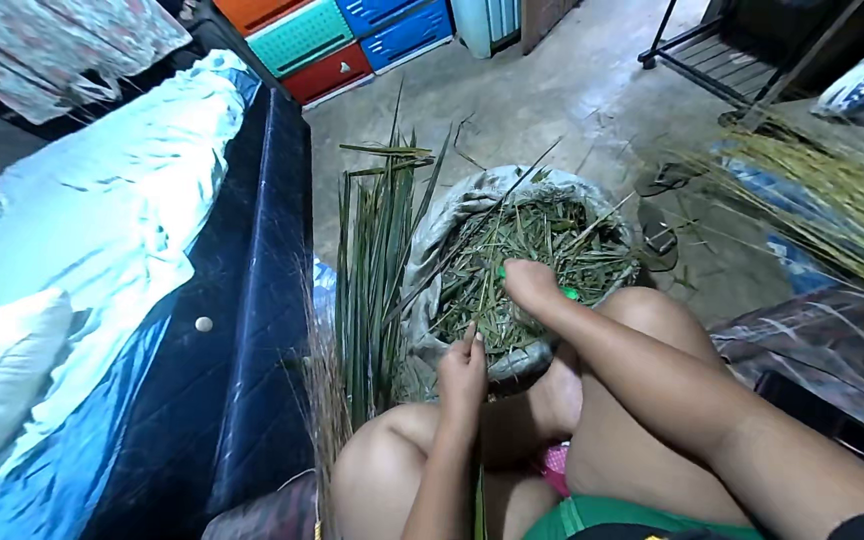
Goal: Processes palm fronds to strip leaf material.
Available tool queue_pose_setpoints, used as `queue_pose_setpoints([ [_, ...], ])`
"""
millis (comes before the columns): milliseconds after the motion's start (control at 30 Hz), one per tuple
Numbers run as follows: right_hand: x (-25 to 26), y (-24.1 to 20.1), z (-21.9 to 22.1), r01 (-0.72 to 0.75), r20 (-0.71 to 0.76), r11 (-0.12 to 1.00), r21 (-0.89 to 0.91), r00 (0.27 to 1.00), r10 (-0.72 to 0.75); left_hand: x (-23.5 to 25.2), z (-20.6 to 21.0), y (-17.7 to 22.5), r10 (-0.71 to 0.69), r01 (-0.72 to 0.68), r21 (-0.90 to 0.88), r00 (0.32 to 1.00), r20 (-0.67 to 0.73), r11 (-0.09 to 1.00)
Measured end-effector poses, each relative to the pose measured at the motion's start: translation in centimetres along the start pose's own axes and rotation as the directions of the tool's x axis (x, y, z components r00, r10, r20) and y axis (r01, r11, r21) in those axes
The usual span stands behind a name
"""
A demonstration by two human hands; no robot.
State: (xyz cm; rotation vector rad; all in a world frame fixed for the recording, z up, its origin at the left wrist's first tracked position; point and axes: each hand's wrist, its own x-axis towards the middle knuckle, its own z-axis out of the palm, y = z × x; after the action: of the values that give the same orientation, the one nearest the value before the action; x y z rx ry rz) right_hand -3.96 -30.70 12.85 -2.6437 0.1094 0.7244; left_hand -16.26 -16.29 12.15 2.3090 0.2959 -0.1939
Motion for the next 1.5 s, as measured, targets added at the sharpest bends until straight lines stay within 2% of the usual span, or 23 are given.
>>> queue_pose_setpoints([
  [67,-0.6,0.2,0.0,0.024,0.043,0.999,0.031,0.999,-0.025,-0.2,0.0,-0.3,0.009,-0.009,0.014,1.0,0.003,1.0],
  [200,-3.7,-0.3,1.5,0.182,0.249,0.981,0.064,0.949,-0.193,-0.3,0.0,0.0,0.064,-0.062,0.093,0.998,-0.023,0.994],
  [267,-4.1,-0.3,1.4,0.19,0.272,0.982,0.021,0.944,-0.188,-0.5,0.1,0.3,0.076,-0.072,0.152,0.997,-0.021,0.986],
  [400,-2.9,-0.5,1.1,0.149,0.219,0.988,-0.049,0.966,-0.135,-0.1,0.2,1.2,0.021,-0.029,0.232,0.999,0.035,0.972],
  [533,-3.2,-1.2,1.4,0.156,0.159,0.984,-0.083,0.977,-0.141,-0.1,0.0,1.1,0.031,-0.03,0.224,1.0,0.0,0.974],
  [733,0.8,2.0,-1.0,-0.035,-0.006,0.995,0.089,0.999,0.035,-1.1,-0.1,0.9,0.101,-0.09,0.204,0.994,-0.043,0.975],
  [800,0.1,2.0,-1.1,0.011,0.012,0.993,0.119,1.0,-0.012,-1.0,-0.3,0.7,0.104,-0.091,0.193,0.993,-0.054,0.977],
  [900,-3.6,0.7,0.5,0.179,0.149,0.979,0.095,0.97,-0.192,-0.8,-0.1,0.5,0.14,-0.124,0.176,0.987,-0.08,0.976],
  [967,-4.6,0.2,0.8,0.203,0.176,0.978,0.055,0.962,-0.21,-0.8,0.1,0.4,0.17,-0.151,0.171,0.98,-0.102,0.974],
  [1133,0.0,2.4,-1.8,-0.016,-0.005,0.995,0.102,1.0,0.016,-1.1,0.0,0.4,0.161,-0.146,0.159,0.983,-0.088,0.976],
  [1167,-0.1,2.4,-1.9,-0.007,-0.009,0.993,0.12,1.0,0.009,-0.9,-0.1,0.4,0.156,-0.143,0.139,0.984,-0.089,0.98],
  [1233,-1.7,1.6,-1.1,0.094,0.07,0.988,0.119,0.992,-0.103,-0.6,-0.1,0.2,0.134,-0.13,0.053,0.988,-0.082,0.99],
  [1333,-4.3,0.4,0.4,0.218,0.164,0.975,0.042,0.961,-0.222,0.0,0.0,-0.3,0.031,-0.038,-0.204,0.999,-0.033,0.978],
  [1400,-3.8,0.5,-0.1,0.181,0.128,0.983,0.022,0.975,-0.182,0.2,0.2,-0.4,-0.052,0.07,-0.456,0.997,0.052,0.887],
  [1500,-1.3,1.9,-1.6,0.047,-0.012,0.997,0.065,0.999,-0.047,0.2,-0.3,-0.1,-0.071,0.189,-0.626,0.975,0.209,0.756],
])
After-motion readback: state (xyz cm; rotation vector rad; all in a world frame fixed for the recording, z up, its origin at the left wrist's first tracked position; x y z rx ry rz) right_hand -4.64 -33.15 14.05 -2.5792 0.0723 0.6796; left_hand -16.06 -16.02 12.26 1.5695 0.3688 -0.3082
